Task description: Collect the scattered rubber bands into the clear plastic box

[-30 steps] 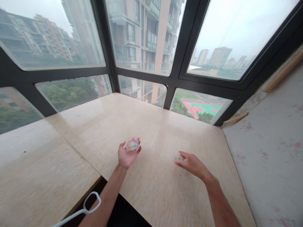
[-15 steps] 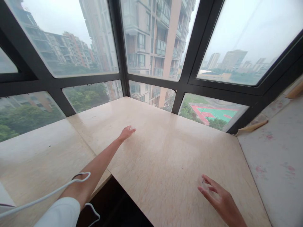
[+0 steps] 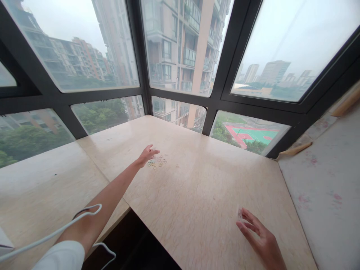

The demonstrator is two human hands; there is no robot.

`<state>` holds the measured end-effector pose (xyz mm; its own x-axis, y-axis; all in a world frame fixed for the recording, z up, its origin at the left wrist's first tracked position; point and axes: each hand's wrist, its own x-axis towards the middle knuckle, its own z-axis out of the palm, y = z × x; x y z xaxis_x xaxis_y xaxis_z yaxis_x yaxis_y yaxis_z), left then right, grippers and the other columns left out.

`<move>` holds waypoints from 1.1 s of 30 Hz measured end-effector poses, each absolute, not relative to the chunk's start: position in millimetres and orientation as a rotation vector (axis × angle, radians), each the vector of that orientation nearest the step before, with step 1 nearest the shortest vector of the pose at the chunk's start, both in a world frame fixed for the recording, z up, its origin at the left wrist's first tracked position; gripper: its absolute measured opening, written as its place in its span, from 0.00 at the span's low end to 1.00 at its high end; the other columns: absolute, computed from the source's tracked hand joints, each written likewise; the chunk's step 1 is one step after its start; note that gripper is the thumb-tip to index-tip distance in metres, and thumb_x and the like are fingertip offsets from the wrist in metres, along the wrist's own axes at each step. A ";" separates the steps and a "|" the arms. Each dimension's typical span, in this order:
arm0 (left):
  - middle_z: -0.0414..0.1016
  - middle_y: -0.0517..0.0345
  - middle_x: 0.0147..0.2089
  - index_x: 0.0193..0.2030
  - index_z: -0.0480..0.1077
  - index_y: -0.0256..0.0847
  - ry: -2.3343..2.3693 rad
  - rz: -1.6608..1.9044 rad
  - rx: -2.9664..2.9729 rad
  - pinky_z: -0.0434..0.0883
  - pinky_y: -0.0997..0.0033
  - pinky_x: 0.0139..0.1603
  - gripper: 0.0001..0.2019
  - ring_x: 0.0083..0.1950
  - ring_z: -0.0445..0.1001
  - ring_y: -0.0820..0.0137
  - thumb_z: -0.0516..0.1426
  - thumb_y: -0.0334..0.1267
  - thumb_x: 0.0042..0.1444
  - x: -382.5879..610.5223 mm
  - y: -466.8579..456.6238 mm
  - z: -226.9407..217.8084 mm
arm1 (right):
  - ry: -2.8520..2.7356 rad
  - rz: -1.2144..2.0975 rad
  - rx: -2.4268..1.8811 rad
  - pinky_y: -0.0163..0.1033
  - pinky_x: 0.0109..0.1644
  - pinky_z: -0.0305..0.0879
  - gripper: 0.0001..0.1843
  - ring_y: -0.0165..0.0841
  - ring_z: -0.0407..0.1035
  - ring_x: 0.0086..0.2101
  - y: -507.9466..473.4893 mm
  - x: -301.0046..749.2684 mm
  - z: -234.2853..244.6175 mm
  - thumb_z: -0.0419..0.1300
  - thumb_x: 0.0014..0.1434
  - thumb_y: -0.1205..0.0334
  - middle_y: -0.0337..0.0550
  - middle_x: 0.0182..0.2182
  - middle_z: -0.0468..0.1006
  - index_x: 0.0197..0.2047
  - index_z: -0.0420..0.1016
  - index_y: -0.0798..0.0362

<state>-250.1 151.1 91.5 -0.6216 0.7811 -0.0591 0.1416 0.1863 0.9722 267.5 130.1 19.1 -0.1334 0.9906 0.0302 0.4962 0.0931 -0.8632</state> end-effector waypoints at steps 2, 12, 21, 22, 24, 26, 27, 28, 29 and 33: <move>0.71 0.54 0.38 0.59 0.61 0.39 1.794 1.522 0.859 0.70 0.65 0.43 0.37 0.42 0.76 0.62 0.68 0.38 0.41 -237.2 148.7 93.4 | -1.642 0.996 -1.447 0.49 0.50 0.74 0.38 0.49 0.75 0.46 129.5 269.2 18.9 0.65 0.44 0.38 0.53 0.51 0.77 0.54 0.72 0.53; 0.73 0.49 0.48 0.48 0.73 0.38 1.252 1.771 0.853 0.64 0.64 0.57 0.26 0.53 0.70 0.63 0.70 0.32 0.38 -132.3 149.8 87.5 | -1.352 1.036 -1.284 0.47 0.50 0.73 0.42 0.49 0.70 0.52 102.8 293.4 13.3 0.64 0.50 0.43 0.57 0.51 0.75 0.63 0.58 0.53; 0.69 0.43 0.55 0.52 0.71 0.41 1.026 1.612 0.736 0.69 0.55 0.53 0.35 0.49 0.72 0.59 0.71 0.24 0.34 -18.7 125.9 54.4 | -1.298 0.964 -1.274 0.49 0.53 0.69 0.37 0.47 0.66 0.56 55.9 317.0 6.4 0.60 0.56 0.46 0.56 0.53 0.70 0.65 0.52 0.46; 0.69 0.43 0.55 0.53 0.70 0.41 1.019 1.577 0.745 0.68 0.54 0.54 0.35 0.50 0.72 0.59 0.71 0.24 0.34 -6.6 123.2 51.8 | -1.291 0.955 -1.277 0.50 0.54 0.68 0.37 0.47 0.66 0.56 52.6 321.0 7.0 0.60 0.56 0.46 0.57 0.55 0.68 0.64 0.53 0.46; 0.68 0.43 0.55 0.54 0.69 0.41 0.985 1.503 0.781 0.67 0.52 0.56 0.36 0.51 0.72 0.58 0.70 0.24 0.34 17.2 118.2 46.7 | -1.291 0.925 -1.287 0.52 0.57 0.65 0.36 0.46 0.65 0.56 47.3 329.0 9.2 0.60 0.56 0.48 0.59 0.58 0.66 0.63 0.53 0.47; 0.67 0.43 0.55 0.55 0.69 0.42 0.906 1.418 0.831 0.66 0.51 0.58 0.36 0.53 0.71 0.57 0.70 0.24 0.35 39.8 113.6 41.3 | -1.312 0.861 -1.309 0.53 0.59 0.63 0.35 0.45 0.65 0.56 43.8 335.6 12.0 0.61 0.55 0.48 0.59 0.60 0.64 0.62 0.55 0.47; 0.67 0.43 0.55 0.55 0.70 0.42 0.867 1.371 0.865 0.65 0.50 0.58 0.35 0.53 0.71 0.57 0.70 0.24 0.35 50.5 111.4 38.5 | -1.323 0.823 -1.326 0.53 0.60 0.62 0.34 0.45 0.65 0.57 42.7 338.0 13.3 0.61 0.55 0.49 0.58 0.60 0.64 0.61 0.56 0.48; 0.67 0.43 0.54 0.54 0.70 0.42 0.836 1.325 0.909 0.65 0.50 0.59 0.35 0.54 0.70 0.56 0.70 0.25 0.36 60.7 109.3 35.8 | -1.326 0.786 -1.347 0.53 0.61 0.61 0.33 0.45 0.64 0.57 42.2 339.9 14.2 0.62 0.55 0.50 0.58 0.60 0.65 0.60 0.57 0.48; 0.67 0.44 0.54 0.54 0.71 0.42 0.814 1.281 0.965 0.65 0.49 0.59 0.34 0.55 0.70 0.56 0.70 0.26 0.36 70.4 107.3 33.3 | -1.321 0.759 -1.366 0.53 0.62 0.59 0.33 0.45 0.63 0.58 42.2 341.2 14.7 0.62 0.55 0.50 0.57 0.60 0.65 0.60 0.57 0.49; 0.66 0.46 0.54 0.54 0.71 0.45 0.771 1.124 1.234 0.67 0.49 0.58 0.32 0.54 0.70 0.56 0.70 0.30 0.39 101.5 98.7 27.9 | -1.265 0.689 -1.400 0.55 0.64 0.56 0.33 0.45 0.60 0.60 47.6 344.0 11.4 0.63 0.54 0.53 0.56 0.62 0.63 0.60 0.57 0.49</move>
<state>101.5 98.7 27.9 0.3048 0.9455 0.1146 -0.2337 -0.0424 0.9714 344.0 47.6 11.4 0.2675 0.9357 0.2298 0.3146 0.1406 -0.9387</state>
